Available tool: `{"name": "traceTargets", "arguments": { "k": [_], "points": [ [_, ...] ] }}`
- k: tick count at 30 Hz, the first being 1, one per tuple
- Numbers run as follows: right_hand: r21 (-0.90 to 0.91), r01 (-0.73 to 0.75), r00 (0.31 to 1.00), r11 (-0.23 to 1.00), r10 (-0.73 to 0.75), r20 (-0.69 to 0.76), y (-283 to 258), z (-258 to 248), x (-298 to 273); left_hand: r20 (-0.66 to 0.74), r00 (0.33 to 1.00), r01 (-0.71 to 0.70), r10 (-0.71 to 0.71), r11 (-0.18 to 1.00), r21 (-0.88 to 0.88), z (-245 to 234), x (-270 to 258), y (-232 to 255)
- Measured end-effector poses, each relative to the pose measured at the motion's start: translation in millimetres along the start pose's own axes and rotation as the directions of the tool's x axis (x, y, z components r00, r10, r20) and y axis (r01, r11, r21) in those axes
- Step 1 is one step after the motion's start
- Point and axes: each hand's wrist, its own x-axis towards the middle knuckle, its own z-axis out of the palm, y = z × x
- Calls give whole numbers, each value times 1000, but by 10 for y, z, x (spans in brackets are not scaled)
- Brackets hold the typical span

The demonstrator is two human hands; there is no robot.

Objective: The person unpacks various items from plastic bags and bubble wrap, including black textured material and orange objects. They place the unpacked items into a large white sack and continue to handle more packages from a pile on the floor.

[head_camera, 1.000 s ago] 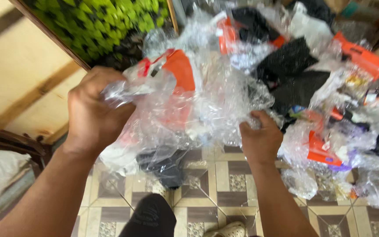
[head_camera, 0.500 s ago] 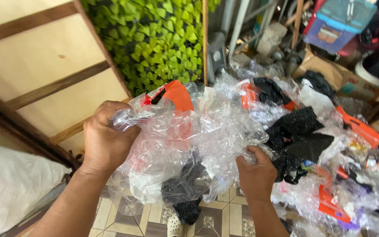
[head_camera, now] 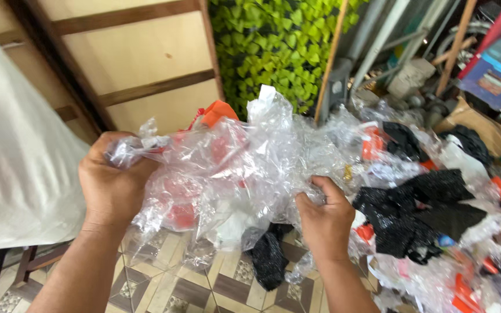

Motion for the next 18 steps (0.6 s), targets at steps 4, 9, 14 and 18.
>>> {"name": "traceTargets", "arguments": {
  "k": [4,9,14,18],
  "points": [
    [37,151,988,988,-151,15,-442,527,-196,-81,997,-6,8,1000,28,-662,199,-36],
    [141,222,971,965,-232,61,-1021,1387,-629,-149,988,43,-48,999,-31,-1696,564,-180],
    [290,242,953,926,-282,107,-1569,2306,-1032,-195,980,13,-33,995,-102,-2714,968,-294],
    [286,327,921,901,-372,117,-1901,2872,-1300,-223,975,-10,-13,994,-104,-3322,1221,-444]
  ]
}}
